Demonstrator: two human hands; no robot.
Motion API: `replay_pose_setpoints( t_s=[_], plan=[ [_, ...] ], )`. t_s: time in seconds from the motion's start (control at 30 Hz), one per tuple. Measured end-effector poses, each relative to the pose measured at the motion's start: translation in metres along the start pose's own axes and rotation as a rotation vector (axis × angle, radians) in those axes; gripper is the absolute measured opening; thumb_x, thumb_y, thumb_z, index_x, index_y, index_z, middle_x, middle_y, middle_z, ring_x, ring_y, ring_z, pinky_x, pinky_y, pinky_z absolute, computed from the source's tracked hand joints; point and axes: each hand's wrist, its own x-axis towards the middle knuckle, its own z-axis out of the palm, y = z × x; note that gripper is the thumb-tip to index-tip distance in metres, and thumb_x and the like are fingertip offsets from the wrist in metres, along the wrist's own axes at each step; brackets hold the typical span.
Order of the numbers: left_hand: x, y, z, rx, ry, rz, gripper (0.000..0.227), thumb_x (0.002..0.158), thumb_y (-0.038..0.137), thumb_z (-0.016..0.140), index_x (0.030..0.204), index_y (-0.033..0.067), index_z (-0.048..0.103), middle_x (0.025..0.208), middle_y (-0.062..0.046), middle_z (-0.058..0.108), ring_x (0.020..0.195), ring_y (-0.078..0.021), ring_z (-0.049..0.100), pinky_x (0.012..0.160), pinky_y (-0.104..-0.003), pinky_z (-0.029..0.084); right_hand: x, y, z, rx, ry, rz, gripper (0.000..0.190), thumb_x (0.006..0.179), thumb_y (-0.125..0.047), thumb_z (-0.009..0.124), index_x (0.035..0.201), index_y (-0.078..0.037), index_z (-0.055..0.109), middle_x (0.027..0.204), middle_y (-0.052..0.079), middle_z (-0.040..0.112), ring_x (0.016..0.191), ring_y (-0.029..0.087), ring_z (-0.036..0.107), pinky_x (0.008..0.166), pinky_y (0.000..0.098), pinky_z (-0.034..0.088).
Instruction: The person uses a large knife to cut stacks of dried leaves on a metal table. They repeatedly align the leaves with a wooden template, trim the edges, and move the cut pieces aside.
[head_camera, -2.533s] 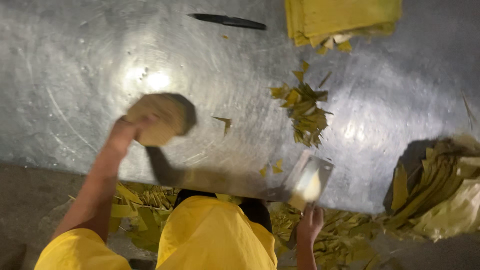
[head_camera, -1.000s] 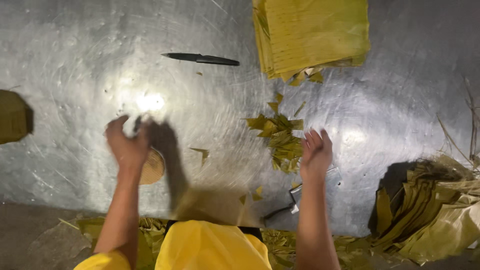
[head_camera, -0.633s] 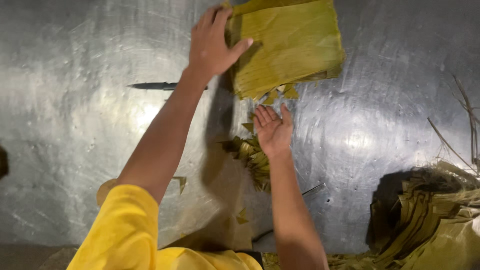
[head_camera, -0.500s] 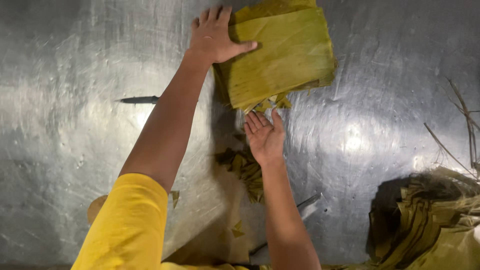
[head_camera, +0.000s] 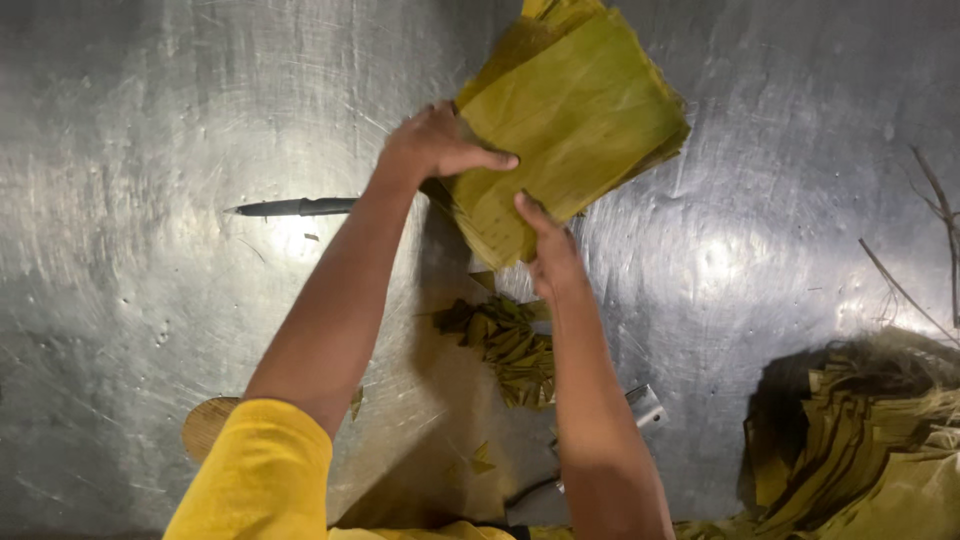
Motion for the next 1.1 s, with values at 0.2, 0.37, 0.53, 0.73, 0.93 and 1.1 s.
replay_pose_setpoints(
  t_s=[0.2, 0.37, 0.53, 0.73, 0.93, 1.1],
  plan=[
    [-0.061, -0.022, 0.043, -0.446, -0.065, -0.066, 0.130, 0.057, 0.080, 0.076, 0.155, 0.0073, 0.033, 0.151, -0.019, 0.049, 0.142, -0.0349, 0.048, 0.115, -0.051, 0.041, -0.033, 0.025, -0.035, 0.038, -0.080, -0.147, 0.081, 0.080, -0.020, 0.084, 0.146, 0.010, 0.048, 0.141, 0.021, 0.062, 0.131, 0.036, 0.060, 0.111, 0.0463, 0.050],
    [-0.161, -0.077, 0.099, -0.802, -0.096, 0.000, 0.088, 0.076, 0.078, 0.063, 0.132, 0.0102, 0.059, 0.117, -0.014, 0.069, 0.113, -0.0300, 0.065, 0.099, -0.045, 0.050, -0.117, 0.037, -0.072, 0.005, -0.153, -0.188, 0.075, 0.079, -0.012, 0.077, 0.143, 0.007, 0.044, 0.134, 0.019, 0.061, 0.122, 0.034, 0.063, 0.100, 0.0453, 0.055],
    [-0.248, -0.118, 0.179, -1.262, 0.049, 0.076, 0.035, 0.099, 0.034, 0.068, 0.079, 0.0064, 0.060, 0.072, -0.001, 0.057, 0.066, -0.0117, 0.055, 0.064, -0.031, 0.052, -0.191, 0.056, -0.073, -0.213, -0.061, -0.254, 0.082, 0.076, -0.020, 0.077, 0.145, 0.010, 0.043, 0.121, 0.024, 0.062, 0.111, 0.034, 0.067, 0.088, 0.0425, 0.059],
    [-0.287, -0.151, 0.178, -1.535, 0.390, 0.039, 0.024, 0.100, 0.030, 0.064, 0.092, 0.0069, 0.066, 0.082, 0.002, 0.064, 0.076, -0.0094, 0.062, 0.074, -0.028, 0.054, -0.260, 0.076, -0.038, -0.369, 0.193, -0.199, 0.092, 0.064, -0.027, 0.076, 0.145, 0.004, 0.045, 0.112, 0.022, 0.064, 0.100, 0.033, 0.067, 0.078, 0.0393, 0.060],
    [-0.378, -0.139, 0.169, -1.045, 0.412, 0.317, 0.021, 0.094, 0.026, 0.073, 0.102, 0.0073, 0.070, 0.087, -0.001, 0.066, 0.075, -0.0107, 0.058, 0.070, -0.031, 0.051, -0.313, 0.122, -0.014, -0.327, 0.073, -0.282, 0.088, 0.067, -0.024, 0.077, 0.143, 0.006, 0.045, 0.118, 0.021, 0.061, 0.105, 0.034, 0.064, 0.079, 0.0448, 0.056],
    [-0.427, -0.152, 0.160, -0.961, 0.368, 0.282, 0.017, 0.095, 0.021, 0.071, 0.093, 0.0038, 0.069, 0.080, -0.006, 0.067, 0.071, -0.0138, 0.054, 0.067, -0.033, 0.048, -0.326, 0.156, 0.008, -0.424, 0.022, -0.280, 0.087, 0.066, -0.019, 0.074, 0.146, 0.002, 0.047, 0.129, 0.021, 0.063, 0.120, 0.036, 0.060, 0.103, 0.0455, 0.047]
  ],
)
